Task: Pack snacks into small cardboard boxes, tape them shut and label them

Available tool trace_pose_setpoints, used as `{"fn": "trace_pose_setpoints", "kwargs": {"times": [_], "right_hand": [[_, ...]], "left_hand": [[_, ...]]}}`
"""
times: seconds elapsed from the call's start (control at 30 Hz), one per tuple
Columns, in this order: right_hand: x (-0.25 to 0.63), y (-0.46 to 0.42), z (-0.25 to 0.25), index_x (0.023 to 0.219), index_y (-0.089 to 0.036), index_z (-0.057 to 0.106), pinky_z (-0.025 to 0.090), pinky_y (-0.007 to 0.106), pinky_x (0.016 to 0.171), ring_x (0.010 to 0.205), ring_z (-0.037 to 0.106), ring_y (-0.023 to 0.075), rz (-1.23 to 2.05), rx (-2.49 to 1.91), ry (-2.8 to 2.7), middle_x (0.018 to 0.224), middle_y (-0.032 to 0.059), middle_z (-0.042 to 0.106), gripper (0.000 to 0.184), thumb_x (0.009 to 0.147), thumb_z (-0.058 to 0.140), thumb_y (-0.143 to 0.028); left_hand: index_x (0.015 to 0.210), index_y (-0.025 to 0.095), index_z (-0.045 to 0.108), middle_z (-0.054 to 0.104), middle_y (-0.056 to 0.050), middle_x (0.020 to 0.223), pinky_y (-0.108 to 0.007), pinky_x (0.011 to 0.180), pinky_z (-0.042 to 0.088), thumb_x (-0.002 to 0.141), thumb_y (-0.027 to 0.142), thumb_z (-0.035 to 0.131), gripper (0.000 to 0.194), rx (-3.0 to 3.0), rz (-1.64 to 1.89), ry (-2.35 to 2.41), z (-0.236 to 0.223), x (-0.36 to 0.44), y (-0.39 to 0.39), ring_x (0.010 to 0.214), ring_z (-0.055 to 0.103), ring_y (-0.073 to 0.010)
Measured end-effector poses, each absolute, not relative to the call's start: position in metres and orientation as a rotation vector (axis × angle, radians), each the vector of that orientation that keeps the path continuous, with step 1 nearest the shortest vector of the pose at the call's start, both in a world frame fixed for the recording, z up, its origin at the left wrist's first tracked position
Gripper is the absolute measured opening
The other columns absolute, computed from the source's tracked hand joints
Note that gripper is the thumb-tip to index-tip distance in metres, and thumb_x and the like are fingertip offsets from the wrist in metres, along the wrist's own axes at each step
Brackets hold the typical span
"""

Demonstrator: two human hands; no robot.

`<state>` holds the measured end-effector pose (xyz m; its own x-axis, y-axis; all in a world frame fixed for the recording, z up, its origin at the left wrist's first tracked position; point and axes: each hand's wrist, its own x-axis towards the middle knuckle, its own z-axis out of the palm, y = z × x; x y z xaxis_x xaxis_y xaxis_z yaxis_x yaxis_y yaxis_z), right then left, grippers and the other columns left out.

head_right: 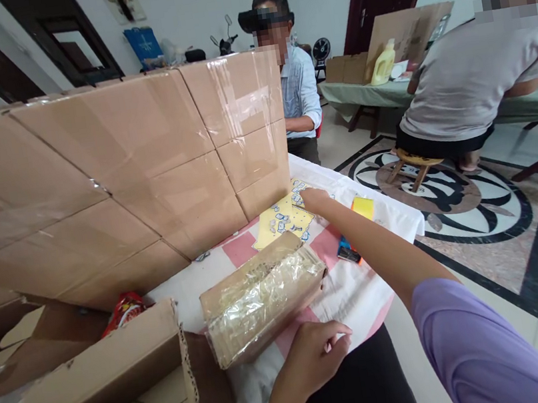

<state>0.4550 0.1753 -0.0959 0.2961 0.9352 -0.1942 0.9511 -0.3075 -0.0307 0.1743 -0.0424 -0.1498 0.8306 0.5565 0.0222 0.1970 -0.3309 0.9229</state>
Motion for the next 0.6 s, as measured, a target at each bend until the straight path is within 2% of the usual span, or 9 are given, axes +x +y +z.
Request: {"fn": "trace_pose_setpoints", "kwargs": {"times": [0.1,0.27,0.33,0.4,0.5,0.57,0.6], "right_hand": [[0.451,0.171,-0.092,0.133,-0.009,0.056,0.053,0.042,0.093,0.117,0.064,0.0326,-0.26,2.561,1.761,0.132,0.0248,0.063,0.052,0.1,0.058,-0.05],[0.445,0.164,-0.08,0.132,-0.011,0.056,0.055,0.044,0.093,0.111,0.067,0.0268,-0.365,2.711,1.716,0.125,0.017,0.066,0.035,0.103,0.056,-0.031],[0.442,0.161,-0.071,0.128,-0.011,0.056,0.055,0.044,0.093,0.112,0.066,0.0275,-0.427,2.761,1.783,0.128,0.0195,0.065,0.028,0.103,0.052,-0.023],[0.44,0.154,-0.059,0.12,-0.011,0.057,0.056,0.038,0.089,0.11,0.067,0.0272,-0.57,2.759,1.923,0.127,0.0221,0.065,0.02,0.102,0.048,-0.017],[0.435,0.132,-0.044,0.107,-0.018,0.054,0.057,0.027,0.072,0.094,0.07,0.0194,-0.92,2.654,2.156,0.119,0.0143,0.068,0.01,0.102,0.046,-0.019],[0.43,0.106,-0.04,0.104,-0.021,0.049,0.053,0.021,0.058,0.081,0.068,0.014,-1.426,2.596,2.358,0.107,0.0077,0.067,0.006,0.102,0.048,-0.026],[0.427,0.091,-0.042,0.103,-0.022,0.046,0.049,0.018,0.051,0.073,0.065,0.0117,-1.82,2.528,2.456,0.1,0.0043,0.065,0.01,0.1,0.052,-0.03]], "left_hand": [[0.108,0.029,0.081,0.073,0.003,0.071,-0.022,0.065,0.044,0.092,0.023,0.056,0.03,1.873,0.415,0.559,-0.149,0.175,-0.041,0.062,0.061,-0.0116],[0.108,0.03,0.081,0.07,0.003,0.067,-0.022,0.063,0.041,0.091,0.023,0.057,0.03,1.853,0.425,0.573,-0.149,0.176,-0.041,0.06,0.058,-0.0112],[0.108,0.029,0.081,0.069,0.003,0.067,-0.022,0.061,0.04,0.091,0.022,0.057,0.03,1.848,0.428,0.575,-0.149,0.176,-0.041,0.059,0.057,-0.011],[0.107,0.029,0.081,0.069,0.003,0.067,-0.022,0.061,0.039,0.091,0.022,0.057,0.03,1.838,0.426,0.574,-0.15,0.175,-0.041,0.06,0.057,-0.0109],[0.105,0.025,0.081,0.07,0.002,0.07,-0.022,0.061,0.039,0.093,0.025,0.057,0.027,1.83,0.431,0.574,-0.152,0.174,-0.042,0.061,0.057,-0.0112],[0.102,0.023,0.081,0.07,0.001,0.07,-0.023,0.061,0.039,0.094,0.026,0.056,0.027,1.841,0.443,0.568,-0.153,0.174,-0.043,0.061,0.057,-0.0114],[0.101,0.022,0.081,0.07,0.0,0.07,-0.023,0.062,0.039,0.094,0.026,0.055,0.027,1.846,0.445,0.562,-0.154,0.174,-0.043,0.061,0.056,-0.0114]]}}
